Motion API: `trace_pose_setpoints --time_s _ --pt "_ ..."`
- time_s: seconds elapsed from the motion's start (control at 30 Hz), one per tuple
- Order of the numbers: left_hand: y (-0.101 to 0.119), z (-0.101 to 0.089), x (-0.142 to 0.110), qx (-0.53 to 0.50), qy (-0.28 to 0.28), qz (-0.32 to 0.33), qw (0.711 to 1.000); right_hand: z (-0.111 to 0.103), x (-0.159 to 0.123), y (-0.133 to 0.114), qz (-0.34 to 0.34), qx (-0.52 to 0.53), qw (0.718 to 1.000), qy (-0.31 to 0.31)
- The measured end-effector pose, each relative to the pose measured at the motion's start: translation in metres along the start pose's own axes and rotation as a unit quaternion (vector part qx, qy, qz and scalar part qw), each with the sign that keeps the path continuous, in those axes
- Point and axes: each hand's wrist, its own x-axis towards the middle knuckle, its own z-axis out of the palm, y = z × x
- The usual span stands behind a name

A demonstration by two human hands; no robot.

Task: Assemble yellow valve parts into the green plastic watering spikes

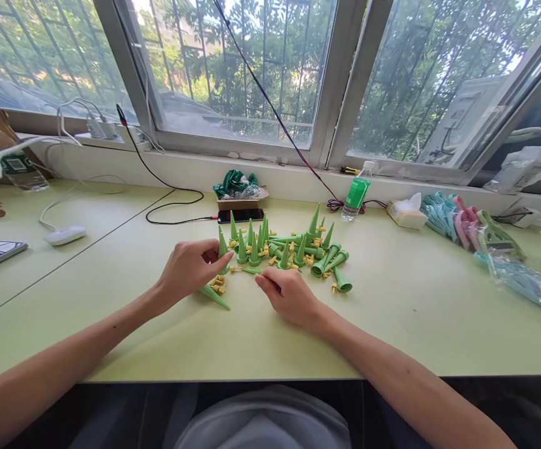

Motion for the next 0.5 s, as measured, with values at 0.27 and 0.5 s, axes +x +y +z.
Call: trace_pose_setpoints --time_s 0.27,0.5 --pt "-0.002 -0.004 0.007 0.133 -0.023 -0.066 0.989 0.001 0.0 0.0 -0.004 -0.006 1.0 -0.011" --pt "-0.016 0.0 0.012 0.153 -0.057 -0.074 0.984 0.0 -0.001 0.001 -0.01 -0.008 1.0 -0.026"
